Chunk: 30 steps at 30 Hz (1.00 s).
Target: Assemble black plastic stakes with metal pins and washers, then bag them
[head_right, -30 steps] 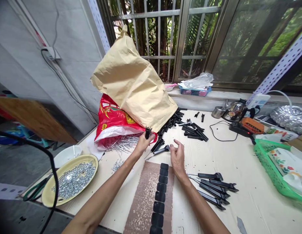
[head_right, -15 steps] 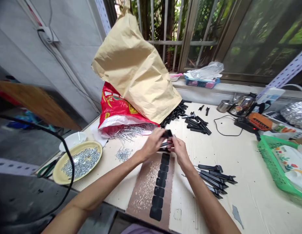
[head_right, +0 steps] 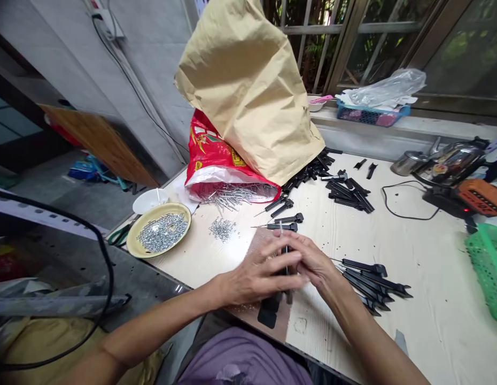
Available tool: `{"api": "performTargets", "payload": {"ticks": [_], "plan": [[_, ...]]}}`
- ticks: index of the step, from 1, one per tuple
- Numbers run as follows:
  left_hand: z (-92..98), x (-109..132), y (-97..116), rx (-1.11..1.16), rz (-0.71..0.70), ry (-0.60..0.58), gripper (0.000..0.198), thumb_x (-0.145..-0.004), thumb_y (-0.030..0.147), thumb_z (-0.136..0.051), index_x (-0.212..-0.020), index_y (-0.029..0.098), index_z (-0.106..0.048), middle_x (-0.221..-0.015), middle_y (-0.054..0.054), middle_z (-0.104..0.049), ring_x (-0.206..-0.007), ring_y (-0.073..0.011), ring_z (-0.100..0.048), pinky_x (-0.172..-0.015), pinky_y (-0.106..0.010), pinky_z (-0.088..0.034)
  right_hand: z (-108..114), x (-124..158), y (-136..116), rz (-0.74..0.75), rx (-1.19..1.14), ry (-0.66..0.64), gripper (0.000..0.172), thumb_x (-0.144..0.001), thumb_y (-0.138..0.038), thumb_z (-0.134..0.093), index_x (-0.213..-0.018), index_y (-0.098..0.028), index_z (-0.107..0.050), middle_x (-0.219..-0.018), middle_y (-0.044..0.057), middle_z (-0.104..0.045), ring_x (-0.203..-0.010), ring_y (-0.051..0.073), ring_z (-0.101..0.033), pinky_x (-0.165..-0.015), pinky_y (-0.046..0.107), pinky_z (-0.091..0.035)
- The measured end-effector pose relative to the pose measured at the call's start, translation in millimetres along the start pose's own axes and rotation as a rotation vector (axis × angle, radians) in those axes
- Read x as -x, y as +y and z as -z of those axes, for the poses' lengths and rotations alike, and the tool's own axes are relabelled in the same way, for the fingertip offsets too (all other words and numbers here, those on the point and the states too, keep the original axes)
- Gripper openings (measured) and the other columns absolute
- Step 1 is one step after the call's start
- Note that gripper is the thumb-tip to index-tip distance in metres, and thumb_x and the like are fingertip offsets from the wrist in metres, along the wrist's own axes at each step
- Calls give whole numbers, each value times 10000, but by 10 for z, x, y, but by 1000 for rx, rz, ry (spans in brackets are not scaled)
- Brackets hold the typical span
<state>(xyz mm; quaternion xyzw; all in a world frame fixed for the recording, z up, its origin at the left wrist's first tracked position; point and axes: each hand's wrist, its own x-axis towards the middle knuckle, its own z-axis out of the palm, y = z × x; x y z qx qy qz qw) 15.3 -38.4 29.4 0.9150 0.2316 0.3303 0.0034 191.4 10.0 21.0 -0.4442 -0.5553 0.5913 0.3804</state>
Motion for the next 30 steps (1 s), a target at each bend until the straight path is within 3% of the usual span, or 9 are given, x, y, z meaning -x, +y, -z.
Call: {"api": "performTargets", "payload": {"ticks": [3,6,11,15,18,22,25,28,30], "plan": [[143,397,-229,-175,327,46,444,-835,329,-579,-1264,227,-525,-1353,-117,-450,-1326,-309,-275,-1055,-557,-300,49,-9,-83,-55,-77,29,390,-805,-472,-596,-1092,-210,-627,-787,22,-618,-609,120,-573,-569,271,-491],[152,790,-570,-341,548,15,297,-847,233,-558,-1139,230,-612,-1233,-123,-536,-1258,-305,-350,-999,-573,-336,45,30,-113,44,14,125,427,-828,-470,-571,-1156,-197,-590,-774,11,-610,-563,89,-502,-527,235,-434],[9,1037,-893,-381,581,-97,190,-869,247,-530,-973,259,-688,-1130,-85,-574,-1165,-272,-394,-954,-499,-358,-82,124,-108,140,174,181,434,-856,-446,-536,-1192,-174,-495,-774,27,-654,-536,100,-498,-525,248,-427],[-13,1006,-923,-328,592,-193,187,-881,266,-514,-936,246,-692,-976,-75,-614,-992,-233,-449,-844,-399,-390,-111,191,-89,153,253,206,348,-855,-461,-526,-1030,-161,-555,-822,71,-678,-557,120,-539,-556,274,-461],[10,962,-916,-210,632,-168,153,-863,240,-545,-860,225,-697,-861,-72,-633,-897,-219,-474,-820,-387,-376,-127,216,-96,194,383,214,309,-867,-445,-508,-992,-176,-596,-834,69,-679,-601,143,-569,-587,293,-479],[52,797,-815,143,869,137,148,-821,307,-604,-825,200,-708,-825,-70,-653,-871,-210,-526,-815,-370,-393,-239,192,-121,438,649,197,221,-895,-354,-485,-963,-220,-646,-916,61,-647,-835,193,-604,-751,327,-483],[89,595,-649,761,1177,429,273,-749,413,-666,-841,158,-703,-768,-57,-660,-726,-160,-578,-691,-301,-446,-365,159,-130,535,786,159,229,-922,-311,-448,-1036,-241,-634,-934,51,-626,-851,176,-603,-751,296,-477],[111,420,-469,1382,1318,532,319,-662,377,-757,-844,126,-682,-723,-37,-655,-628,-106,-585,-646,-254,-478,-462,139,-129,548,938,137,258,-941,-300,-416,-1098,-256,-615,-910,39,-610,-792,151,-594,-680,254,-458],[108,345,-378,1578,1330,562,304,-628,323,-793,-813,113,-674,-724,-34,-658,-630,-95,-600,-652,-234,-500,-488,138,-130,558,1032,148,255,-942,-296,-417,-1092,-255,-618,-898,36,-602,-759,137,-583,-637,234,-433]]}}
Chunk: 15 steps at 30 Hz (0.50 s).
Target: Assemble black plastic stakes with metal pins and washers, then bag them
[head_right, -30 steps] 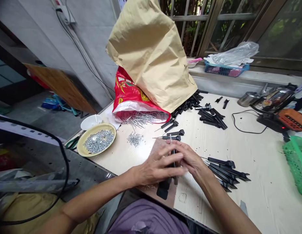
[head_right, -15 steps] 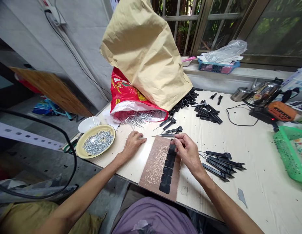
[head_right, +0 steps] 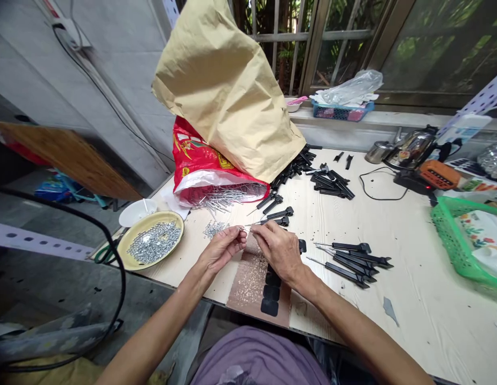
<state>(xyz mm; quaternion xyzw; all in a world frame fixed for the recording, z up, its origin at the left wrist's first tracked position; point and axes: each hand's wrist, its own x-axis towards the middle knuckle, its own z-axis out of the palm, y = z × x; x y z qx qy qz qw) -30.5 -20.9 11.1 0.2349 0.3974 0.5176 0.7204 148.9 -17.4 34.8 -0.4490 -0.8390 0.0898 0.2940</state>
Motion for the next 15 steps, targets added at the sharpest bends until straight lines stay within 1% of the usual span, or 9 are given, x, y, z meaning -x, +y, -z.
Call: {"api": "performTargets", "payload": {"ticks": [3,8,11,15], "plan": [[-84,29,-34,83,28,0,256,-633,286,-796,-751,100,-666,-708,-35,-661,-622,-89,-611,-643,-206,-517,24,5,0,20,83,12,246,-941,-293,-420,-1071,-258,-626,-889,29,-602,-734,125,-575,-597,222,-395],[-138,17,-54,79,17,10,241,-640,280,-793,-741,99,-669,-703,-32,-667,-615,-85,-615,-644,-200,-526,110,4,10,55,154,17,241,-940,-274,-421,-1054,-251,-631,-864,26,-607,-740,128,-566,-614,238,-364],[-166,23,-61,5,-42,39,263,-631,301,-795,-743,96,-675,-695,-39,-671,-603,-88,-607,-632,-212,-522,134,-4,4,87,218,27,243,-945,-277,-418,-1049,-255,-637,-849,27,-613,-735,136,-550,-621,258,-340],[-195,37,-91,-143,-175,102,277,-648,338,-771,-749,96,-683,-684,-46,-677,-582,-98,-597,-619,-237,-508,124,0,1,127,322,85,215,-941,-265,-436,-994,-259,-645,-810,28,-618,-714,146,-519,-624,281,-300]]}}
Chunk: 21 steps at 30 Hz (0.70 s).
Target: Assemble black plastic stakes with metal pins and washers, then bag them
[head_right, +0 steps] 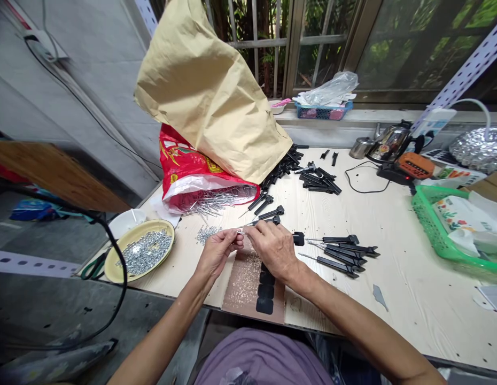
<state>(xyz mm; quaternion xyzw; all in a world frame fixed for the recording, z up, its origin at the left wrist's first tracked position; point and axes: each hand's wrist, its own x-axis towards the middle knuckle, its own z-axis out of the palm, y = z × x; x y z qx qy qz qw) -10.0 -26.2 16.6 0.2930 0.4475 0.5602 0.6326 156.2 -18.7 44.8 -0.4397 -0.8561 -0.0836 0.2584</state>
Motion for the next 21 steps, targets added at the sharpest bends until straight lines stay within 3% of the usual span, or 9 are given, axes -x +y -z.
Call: {"api": "performTargets", "payload": {"ticks": [6,15,21], "plan": [[-5,-21,-56,-140,-165,16,237,-718,336,-712,-789,110,-700,-711,-40,-679,-616,-99,-596,-655,-240,-495,-35,30,11,2,35,6,188,-939,-259,-447,-967,-255,-634,-748,17,-598,-674,145,-502,-603,288,-275],[-26,-55,-56,-211,-182,20,253,-709,351,-717,-807,119,-709,-715,-43,-686,-620,-108,-600,-668,-255,-502,-89,63,46,-93,-70,-48,240,-954,-310,-408,-932,-231,-633,-771,21,-596,-662,126,-538,-550,252,-289],[-19,-78,-68,-217,-166,23,251,-703,352,-721,-807,124,-711,-710,-38,-689,-609,-103,-600,-667,-250,-505,-105,81,70,-140,-199,-129,259,-959,-339,-381,-1018,-221,-604,-872,35,-583,-732,129,-569,-564,222,-364]]}}
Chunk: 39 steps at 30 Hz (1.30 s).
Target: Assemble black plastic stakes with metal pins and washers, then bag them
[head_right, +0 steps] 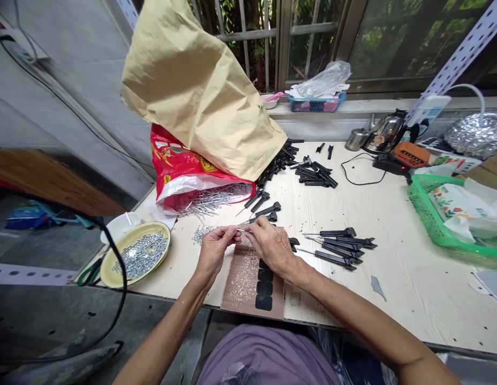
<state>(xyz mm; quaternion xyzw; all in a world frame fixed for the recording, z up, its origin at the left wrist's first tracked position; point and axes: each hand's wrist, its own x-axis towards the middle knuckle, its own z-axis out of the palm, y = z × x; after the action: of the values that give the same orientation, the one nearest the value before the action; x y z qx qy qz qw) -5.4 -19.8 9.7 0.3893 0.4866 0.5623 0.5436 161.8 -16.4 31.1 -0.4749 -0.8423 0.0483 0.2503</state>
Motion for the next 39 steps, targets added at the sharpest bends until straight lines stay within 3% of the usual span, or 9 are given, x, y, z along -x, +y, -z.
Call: {"api": "performTargets", "payload": {"ticks": [8,15,17,20,22,26,30,36,39], "plan": [[-20,-23,-12,-4,31,-33,253,-694,354,-729,-796,123,-712,-703,-34,-687,-613,-101,-599,-656,-231,-499,-54,34,88,-19,-211,-37,228,-955,-316,-391,-1011,-201,-580,-880,35,-588,-789,140,-570,-688,241,-434],[-59,-24,-104,-76,104,-123,297,-683,399,-726,-769,115,-711,-675,-42,-670,-600,-123,-596,-619,-243,-485,20,124,213,5,-54,-68,274,-961,-316,-371,-970,-210,-623,-845,36,-584,-734,135,-564,-604,231,-400],[-91,-19,-145,-140,110,-165,327,-708,420,-699,-844,124,-723,-654,-28,-650,-584,-118,-574,-594,-238,-468,61,187,318,-10,-112,-71,245,-954,-324,-399,-986,-218,-617,-880,29,-599,-768,129,-575,-627,222,-411],[-129,-18,-216,-254,129,-183,457,-773,449,-625,-1132,167,-652,-634,1,-617,-527,-108,-529,-540,-240,-443,125,282,517,-55,-78,-53,248,-951,-336,-411,-990,-222,-627,-920,33,-602,-768,123,-576,-610,218,-407],[-140,-21,-267,-366,71,-141,488,-808,450,-584,-1218,186,-596,-745,-23,-652,-581,-122,-556,-586,-261,-460,138,314,652,-78,4,-45,264,-951,-345,-410,-989,-221,-640,-914,38,-598,-745,123,-567,-579,221,-390],[-144,-21,-359,-617,-178,-57,404,-852,408,-540,-1174,179,-625,-1053,-86,-648,-929,-187,-590,-838,-316,-451,35,274,872,-52,86,-73,264,-950,-338,-420,-936,-207,-649,-881,41,-604,-788,141,-549,-576,231,-368],[-150,-4,-422,-733,-260,-24,376,-890,381,-484,-1186,185,-608,-1071,-89,-638,-964,-193,-584,-864,-333,-446,-123,295,953,-12,110,-66,264,-948,-320,-425,-876,-186,-642,-845,45,-609,-811,160,-514,-579,249,-355],[-157,-3,-474,-742,-270,33,356,-903,376,-458,-1168,195,-611,-1081,-85,-642,-1015,-202,-582,-884,-335,-444,-159,468,916,411,10,-194,267,-962,-213,-375,-905,-190,-635,-782,33,-605,-752,148,-477,-617,266,-380],[-158,7,-476,-756,-269,41,351,-906,376,-451,-1166,203,-613,-1067,-80,-643,-999,-202,-586,-868,-333,-448,-156,401,974,243,30,-109,277,-960,-245,-383,-885,-162,-637,-808,61,-611,-770,161,-483,-604,271,-391]]}}
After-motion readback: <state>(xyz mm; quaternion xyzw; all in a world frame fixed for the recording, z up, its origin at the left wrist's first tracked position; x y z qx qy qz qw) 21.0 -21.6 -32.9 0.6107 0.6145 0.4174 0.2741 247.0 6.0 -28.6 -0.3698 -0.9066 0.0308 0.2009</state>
